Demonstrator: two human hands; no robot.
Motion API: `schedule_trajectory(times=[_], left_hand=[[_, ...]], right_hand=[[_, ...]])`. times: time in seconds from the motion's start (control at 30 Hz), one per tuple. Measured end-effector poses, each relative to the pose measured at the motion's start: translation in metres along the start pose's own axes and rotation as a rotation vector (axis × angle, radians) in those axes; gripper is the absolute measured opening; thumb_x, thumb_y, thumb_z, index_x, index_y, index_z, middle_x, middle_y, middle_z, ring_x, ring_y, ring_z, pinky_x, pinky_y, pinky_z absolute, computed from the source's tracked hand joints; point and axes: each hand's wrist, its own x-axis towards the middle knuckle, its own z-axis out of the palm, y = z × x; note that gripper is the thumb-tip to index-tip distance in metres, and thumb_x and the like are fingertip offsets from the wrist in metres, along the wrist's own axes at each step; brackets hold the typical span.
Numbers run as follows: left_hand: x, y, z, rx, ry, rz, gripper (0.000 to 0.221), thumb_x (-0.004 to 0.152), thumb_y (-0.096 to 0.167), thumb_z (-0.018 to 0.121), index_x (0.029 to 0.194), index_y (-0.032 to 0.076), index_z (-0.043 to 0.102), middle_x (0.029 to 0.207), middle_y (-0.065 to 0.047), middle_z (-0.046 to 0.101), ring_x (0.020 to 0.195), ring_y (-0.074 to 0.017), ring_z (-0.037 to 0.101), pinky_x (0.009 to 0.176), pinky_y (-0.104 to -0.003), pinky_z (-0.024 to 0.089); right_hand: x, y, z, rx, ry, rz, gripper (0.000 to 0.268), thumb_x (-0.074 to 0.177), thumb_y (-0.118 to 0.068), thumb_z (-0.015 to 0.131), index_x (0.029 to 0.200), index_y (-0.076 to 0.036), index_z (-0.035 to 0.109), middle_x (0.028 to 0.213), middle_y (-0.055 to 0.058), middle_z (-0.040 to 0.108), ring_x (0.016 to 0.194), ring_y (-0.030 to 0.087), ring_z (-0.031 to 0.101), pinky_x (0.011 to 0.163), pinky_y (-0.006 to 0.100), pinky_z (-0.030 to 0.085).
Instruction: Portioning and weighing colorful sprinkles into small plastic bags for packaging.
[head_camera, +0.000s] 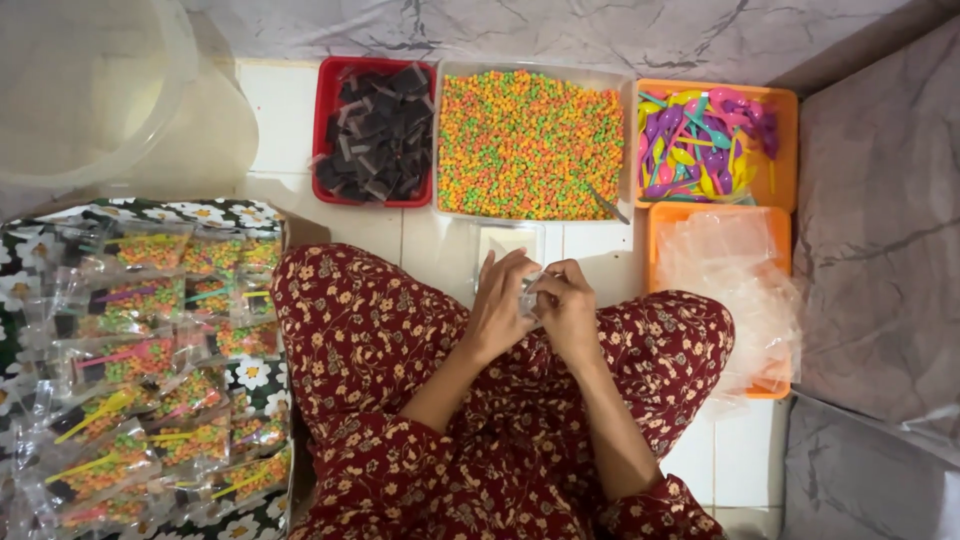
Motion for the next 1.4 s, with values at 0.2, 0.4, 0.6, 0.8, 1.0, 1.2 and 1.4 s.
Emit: schedule_trajectory(times=[0.2,0.4,0.6,0.8,1.0,1.2,1.4], left_hand=[[0.021,-0.033,-0.003,0.054,0.116,-0.046,0.072,0.063,0.02,0.094,0.122,0.009,0.055,0.117,-0.014,0.063,0.125,-0.0384,0.06,0.118,-0.063,0.028],[0.024,-0.069,-0.021,0.124,0.22,-0.158,0.078,0.059,0.023,0.097,0.124,0.009,0.056,0.124,-0.011,0.063,0.128,-0.0332,0.059,0.121,-0.053,0.029],[0.031,-0.069,-0.035,0.036,0.221,-0.291,0.079,0.064,0.017,0.096,0.131,0.006,0.055,0.124,-0.013,0.063,0.129,-0.036,0.057,0.122,-0.055,0.026],[0.035,-0.077,-0.037,0.016,0.165,-0.356,0.088,0.069,0.018,0.094,0.143,0.006,0.049,0.136,-0.015,0.056,0.135,-0.037,0.05,0.124,-0.054,0.023],[0.05,-0.069,-0.043,0.0,0.129,-0.367,0.088,0.067,0.018,0.095,0.142,0.005,0.05,0.135,-0.015,0.057,0.134,-0.0369,0.05,0.124,-0.053,0.024],[0.047,-0.08,-0.039,-0.011,0.146,-0.351,0.091,0.066,0.025,0.095,0.142,0.006,0.051,0.135,-0.014,0.057,0.134,-0.0367,0.05,0.123,-0.054,0.023],[0.061,-0.075,-0.044,0.017,0.15,-0.338,0.088,0.068,0.028,0.096,0.141,0.005,0.052,0.134,-0.014,0.059,0.134,-0.037,0.051,0.122,-0.056,0.021]], right_hand=[[0.035,0.018,-0.027,0.356,-0.052,0.07,0.021,0.088,0.003,0.074,0.101,-0.011,0.081,0.104,0.015,0.069,0.086,0.028,0.072,0.07,0.035,0.058],[0.085,0.145,-0.055,-0.256,0.205,0.353,0.026,0.088,-0.012,0.081,0.113,-0.011,0.075,0.105,0.014,0.064,0.096,0.037,0.068,0.083,0.049,0.057],[0.129,0.203,-0.038,-0.404,0.094,0.569,0.032,0.089,-0.025,0.078,0.116,-0.01,0.069,0.1,0.014,0.061,0.094,0.043,0.07,0.086,0.056,0.055],[0.141,0.217,-0.029,-0.605,0.008,0.629,0.032,0.089,-0.026,0.077,0.119,-0.014,0.074,0.118,0.014,0.062,0.103,0.042,0.071,0.091,0.054,0.057],[0.152,0.216,-0.039,-0.62,0.041,0.618,0.018,0.085,-0.033,0.079,0.101,-0.024,0.08,0.102,0.007,0.074,0.1,0.034,0.073,0.086,0.049,0.059],[0.176,0.163,-0.032,0.103,0.479,0.238,0.006,0.096,-0.006,0.075,0.098,-0.006,0.07,0.083,0.015,0.072,0.075,0.025,0.073,0.073,0.036,0.058],[0.19,0.107,-0.031,0.136,0.668,-0.048,0.006,0.106,-0.002,0.064,0.107,0.002,0.067,0.09,0.02,0.073,0.083,0.024,0.071,0.078,0.038,0.058]])
